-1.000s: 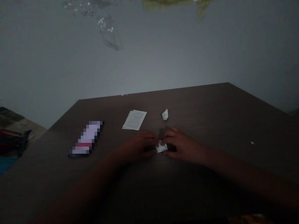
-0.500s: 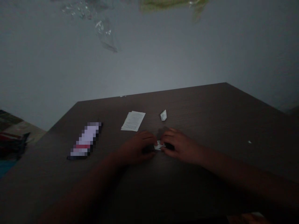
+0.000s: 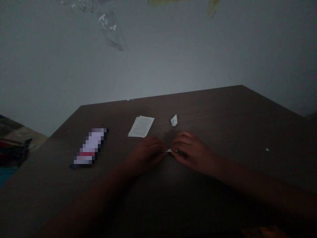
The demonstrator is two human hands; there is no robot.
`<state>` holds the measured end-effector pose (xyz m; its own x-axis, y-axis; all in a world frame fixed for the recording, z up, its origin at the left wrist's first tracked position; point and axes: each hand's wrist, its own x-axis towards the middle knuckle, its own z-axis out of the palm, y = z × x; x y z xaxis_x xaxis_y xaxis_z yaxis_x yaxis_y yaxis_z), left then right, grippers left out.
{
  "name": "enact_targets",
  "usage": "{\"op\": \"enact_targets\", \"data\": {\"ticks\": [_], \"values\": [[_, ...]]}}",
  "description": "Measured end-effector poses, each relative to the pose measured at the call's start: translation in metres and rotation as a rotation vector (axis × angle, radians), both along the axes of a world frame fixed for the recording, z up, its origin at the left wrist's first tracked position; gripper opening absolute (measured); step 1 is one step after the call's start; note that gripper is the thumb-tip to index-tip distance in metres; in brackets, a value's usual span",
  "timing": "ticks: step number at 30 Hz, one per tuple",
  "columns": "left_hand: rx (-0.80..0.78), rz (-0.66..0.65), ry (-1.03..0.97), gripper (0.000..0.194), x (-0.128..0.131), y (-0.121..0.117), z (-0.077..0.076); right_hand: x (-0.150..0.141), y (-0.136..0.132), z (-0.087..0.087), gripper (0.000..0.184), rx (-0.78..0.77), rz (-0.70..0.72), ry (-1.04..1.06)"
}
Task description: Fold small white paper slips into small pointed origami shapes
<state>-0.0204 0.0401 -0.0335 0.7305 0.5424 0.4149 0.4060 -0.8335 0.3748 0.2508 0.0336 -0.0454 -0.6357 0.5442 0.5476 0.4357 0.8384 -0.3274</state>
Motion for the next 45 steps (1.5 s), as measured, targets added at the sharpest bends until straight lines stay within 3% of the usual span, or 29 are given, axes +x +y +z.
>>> {"op": "enact_targets", "data": {"ticks": [9,16,26,45], "values": [[0.028,0.040,-0.083,0.008,0.002,-0.007,0.005,0.001,-0.005,0.004,0.013,0.087,-0.050,0.009],[0.039,0.037,-0.108,0.009,0.001,-0.007,0.002,0.002,-0.004,0.004,0.014,0.049,-0.072,-0.009],[-0.062,0.096,-0.058,0.012,0.003,-0.010,0.012,0.002,-0.005,0.005,0.021,0.083,-0.102,-0.073],[0.036,0.074,-0.084,0.009,0.003,-0.009,0.004,0.000,-0.006,0.003,0.018,0.155,-0.102,-0.035]]}}
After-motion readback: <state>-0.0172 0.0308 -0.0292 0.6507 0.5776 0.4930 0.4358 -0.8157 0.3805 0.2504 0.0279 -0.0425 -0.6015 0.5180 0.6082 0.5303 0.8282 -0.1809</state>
